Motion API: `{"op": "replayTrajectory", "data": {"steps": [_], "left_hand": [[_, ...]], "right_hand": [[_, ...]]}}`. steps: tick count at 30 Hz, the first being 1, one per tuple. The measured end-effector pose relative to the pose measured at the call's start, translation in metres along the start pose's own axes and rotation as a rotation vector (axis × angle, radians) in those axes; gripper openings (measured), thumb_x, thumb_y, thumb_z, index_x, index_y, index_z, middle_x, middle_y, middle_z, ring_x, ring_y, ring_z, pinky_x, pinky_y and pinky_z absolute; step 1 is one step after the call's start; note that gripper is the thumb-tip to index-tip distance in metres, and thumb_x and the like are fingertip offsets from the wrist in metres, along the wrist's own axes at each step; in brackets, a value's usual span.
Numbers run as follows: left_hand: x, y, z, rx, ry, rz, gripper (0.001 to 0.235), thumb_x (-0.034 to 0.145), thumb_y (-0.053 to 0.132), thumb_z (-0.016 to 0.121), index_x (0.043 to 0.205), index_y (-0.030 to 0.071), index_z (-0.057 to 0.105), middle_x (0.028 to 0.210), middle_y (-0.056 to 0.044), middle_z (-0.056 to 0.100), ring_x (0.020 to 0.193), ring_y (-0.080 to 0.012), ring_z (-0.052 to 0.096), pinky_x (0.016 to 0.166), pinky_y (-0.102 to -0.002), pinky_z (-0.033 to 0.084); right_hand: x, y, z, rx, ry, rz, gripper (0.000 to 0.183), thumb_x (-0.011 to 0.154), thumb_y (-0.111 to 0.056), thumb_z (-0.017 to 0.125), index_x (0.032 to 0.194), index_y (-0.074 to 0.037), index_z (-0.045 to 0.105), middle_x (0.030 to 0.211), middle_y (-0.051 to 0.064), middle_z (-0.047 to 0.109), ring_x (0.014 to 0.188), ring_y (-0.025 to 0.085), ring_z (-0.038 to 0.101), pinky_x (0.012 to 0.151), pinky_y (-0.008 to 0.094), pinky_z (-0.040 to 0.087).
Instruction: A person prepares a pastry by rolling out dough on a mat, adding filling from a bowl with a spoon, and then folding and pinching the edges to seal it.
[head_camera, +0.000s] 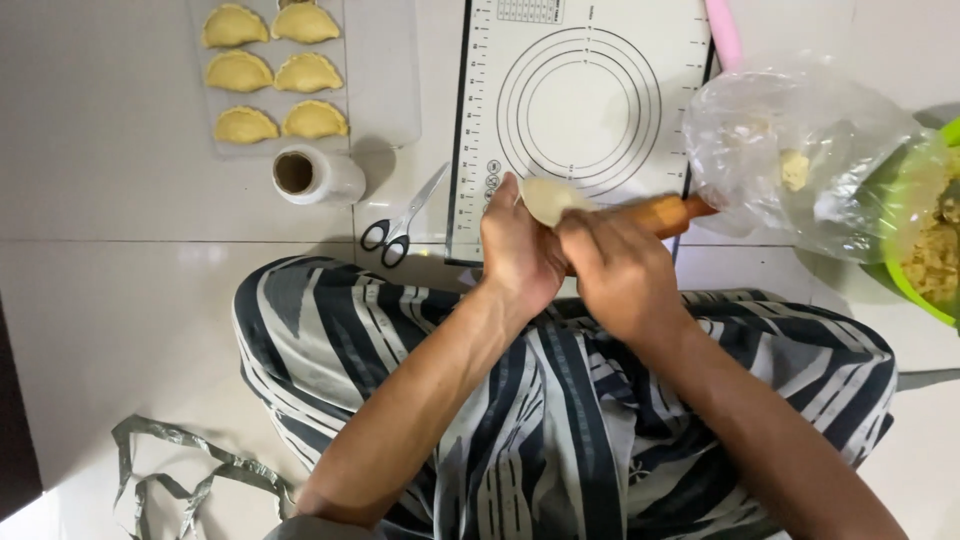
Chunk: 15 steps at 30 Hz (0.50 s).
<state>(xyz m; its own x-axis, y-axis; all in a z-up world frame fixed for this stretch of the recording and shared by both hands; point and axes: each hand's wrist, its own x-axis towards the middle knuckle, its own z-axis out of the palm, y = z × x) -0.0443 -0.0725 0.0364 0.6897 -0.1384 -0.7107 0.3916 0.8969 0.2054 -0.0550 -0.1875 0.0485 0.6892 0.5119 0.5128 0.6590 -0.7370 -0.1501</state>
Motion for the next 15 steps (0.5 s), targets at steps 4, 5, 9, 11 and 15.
{"op": "replayTrajectory", "data": {"steps": [4, 5, 9, 11, 15], "left_hand": [[-0.01, -0.016, 0.008, -0.037, -0.073, -0.005, 0.067, 0.104, 0.052, 0.033, 0.146, -0.001, 0.039, 0.141, -0.028, 0.049, 0.127, -0.0402, 0.051, 0.11, -0.05, 0.039], [-0.015, -0.019, 0.013, -0.062, -0.155, 0.004, 0.067, 0.104, 0.052, 0.035, 0.145, 0.0, 0.041, 0.141, -0.028, 0.049, 0.127, -0.0419, 0.05, 0.107, -0.053, 0.041], [-0.016, -0.028, 0.017, -0.057, -0.427, -0.024, 0.065, 0.107, 0.056, 0.038, 0.14, 0.001, 0.051, 0.132, -0.025, 0.059, 0.12, -0.0402, 0.059, 0.1, -0.055, 0.049], [-0.027, -0.035, 0.026, 0.001, -0.44, -0.074, 0.067, 0.106, 0.06, 0.039, 0.141, 0.003, 0.051, 0.132, -0.023, 0.06, 0.121, -0.0386, 0.059, 0.101, -0.055, 0.048], [-0.039, -0.053, 0.035, 0.272, -0.464, -0.14, 0.071, 0.103, 0.06, 0.039, 0.145, 0.004, 0.048, 0.136, -0.018, 0.057, 0.13, -0.0324, 0.052, 0.109, -0.05, 0.042]], "right_hand": [[0.001, -0.01, -0.038, 0.002, 0.103, -0.052, 0.009, 0.096, -0.008, 0.061, 0.093, -0.01, 0.069, 0.093, 0.006, 0.071, 0.088, 0.024, 0.07, 0.078, 0.035, 0.055], [-0.004, -0.007, -0.044, 0.07, 0.143, 0.005, 0.004, 0.093, -0.011, 0.066, 0.092, -0.011, 0.07, 0.097, 0.005, 0.072, 0.091, 0.026, 0.07, 0.081, 0.037, 0.053], [-0.034, 0.014, -0.068, 0.289, 0.306, 0.558, 0.02, 0.09, -0.015, 0.076, 0.103, -0.004, 0.067, 0.091, 0.008, 0.067, 0.088, 0.029, 0.065, 0.083, 0.036, 0.05], [-0.023, 0.029, -0.087, 0.592, 0.209, 0.816, 0.041, 0.096, -0.029, 0.066, 0.121, 0.002, 0.055, 0.107, 0.018, 0.061, 0.098, 0.031, 0.061, 0.086, 0.044, 0.05], [-0.057, 0.053, -0.076, 1.194, 0.211, 1.295, 0.035, 0.096, -0.02, 0.067, 0.119, 0.005, 0.063, 0.089, 0.013, 0.066, 0.078, 0.019, 0.07, 0.073, 0.033, 0.061]]}}
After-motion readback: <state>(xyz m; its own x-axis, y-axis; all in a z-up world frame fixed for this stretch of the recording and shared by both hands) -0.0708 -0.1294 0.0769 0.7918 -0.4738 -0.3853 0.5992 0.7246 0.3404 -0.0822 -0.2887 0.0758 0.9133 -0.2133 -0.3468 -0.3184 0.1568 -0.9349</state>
